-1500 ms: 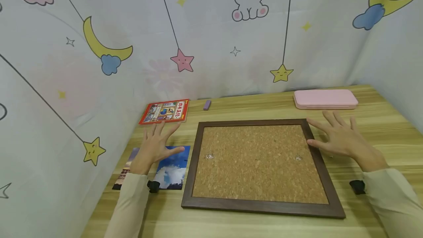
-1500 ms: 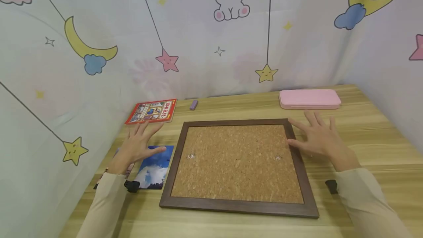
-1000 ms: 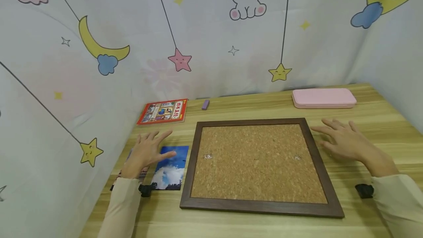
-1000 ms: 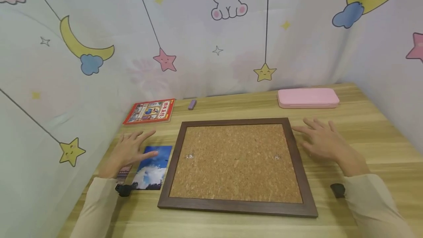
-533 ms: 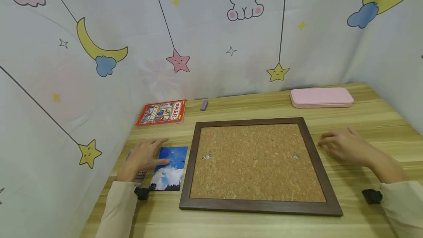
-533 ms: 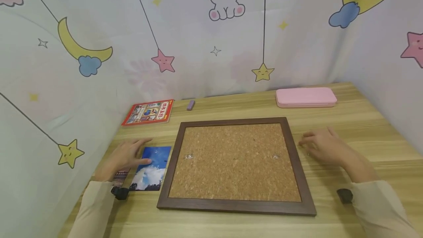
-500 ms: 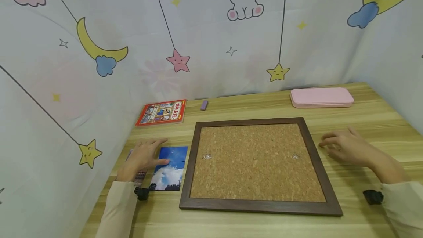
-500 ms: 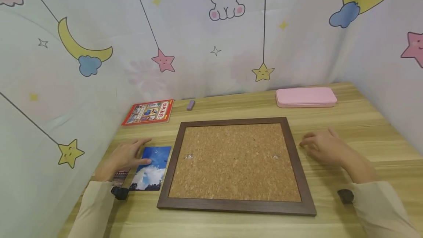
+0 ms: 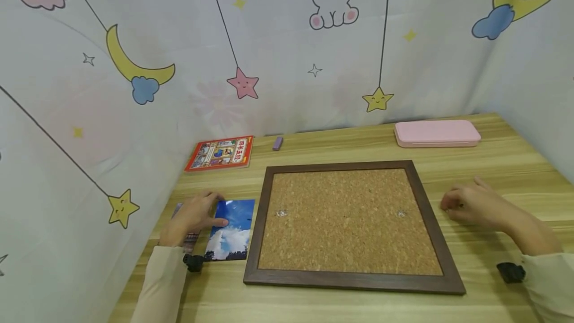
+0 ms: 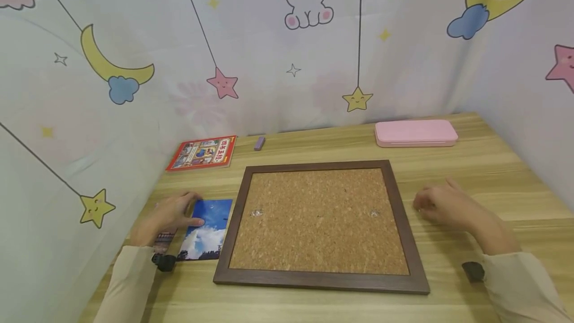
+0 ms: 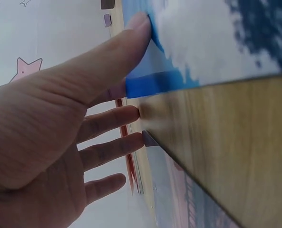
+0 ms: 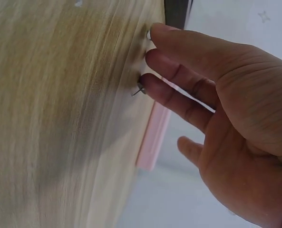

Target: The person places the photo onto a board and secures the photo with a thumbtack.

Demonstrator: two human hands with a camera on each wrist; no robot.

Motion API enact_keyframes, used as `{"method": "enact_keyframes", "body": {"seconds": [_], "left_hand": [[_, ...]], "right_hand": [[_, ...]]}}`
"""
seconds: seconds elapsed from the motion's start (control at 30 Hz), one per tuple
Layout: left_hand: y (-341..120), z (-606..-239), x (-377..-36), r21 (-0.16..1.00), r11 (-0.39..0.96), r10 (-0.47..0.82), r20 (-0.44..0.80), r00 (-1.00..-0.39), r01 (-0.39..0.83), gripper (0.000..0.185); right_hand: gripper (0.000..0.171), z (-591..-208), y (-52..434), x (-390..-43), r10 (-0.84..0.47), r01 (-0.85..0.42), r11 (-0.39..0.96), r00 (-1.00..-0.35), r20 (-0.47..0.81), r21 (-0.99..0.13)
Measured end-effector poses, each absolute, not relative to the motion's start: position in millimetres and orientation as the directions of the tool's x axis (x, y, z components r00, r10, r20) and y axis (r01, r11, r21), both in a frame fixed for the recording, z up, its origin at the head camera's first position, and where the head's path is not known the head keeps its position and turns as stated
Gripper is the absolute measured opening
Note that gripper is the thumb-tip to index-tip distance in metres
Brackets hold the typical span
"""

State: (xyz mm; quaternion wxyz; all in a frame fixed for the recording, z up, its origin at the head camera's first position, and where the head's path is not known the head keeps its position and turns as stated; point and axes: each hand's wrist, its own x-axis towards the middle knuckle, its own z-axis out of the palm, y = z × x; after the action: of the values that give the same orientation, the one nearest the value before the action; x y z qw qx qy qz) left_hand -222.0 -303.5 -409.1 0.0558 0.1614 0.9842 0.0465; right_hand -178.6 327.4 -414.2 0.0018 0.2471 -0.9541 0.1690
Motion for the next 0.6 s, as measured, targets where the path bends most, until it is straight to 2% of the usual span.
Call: {"method": "enact_keyframes", "body": {"seconds": [0.37,0.6], "left_hand": [[-303.6,-408.1,-223.2,0.158,0.941,0.315,-0.097,-0.944,0.298,0.067],[-303.8,-405.6,-223.3,0.21,0.938,0.294,-0.059,-0.954,0.276,0.044]], "right_hand": [[0.024,-413.7,326.4,-179.0,-0.478,-0.477,0.816,-0.875,0.084,-0.328],[0.021,-410.9,324.0,-179.8,-0.478,-0.467,0.814,-0.877,0.06,-0.345]]}}
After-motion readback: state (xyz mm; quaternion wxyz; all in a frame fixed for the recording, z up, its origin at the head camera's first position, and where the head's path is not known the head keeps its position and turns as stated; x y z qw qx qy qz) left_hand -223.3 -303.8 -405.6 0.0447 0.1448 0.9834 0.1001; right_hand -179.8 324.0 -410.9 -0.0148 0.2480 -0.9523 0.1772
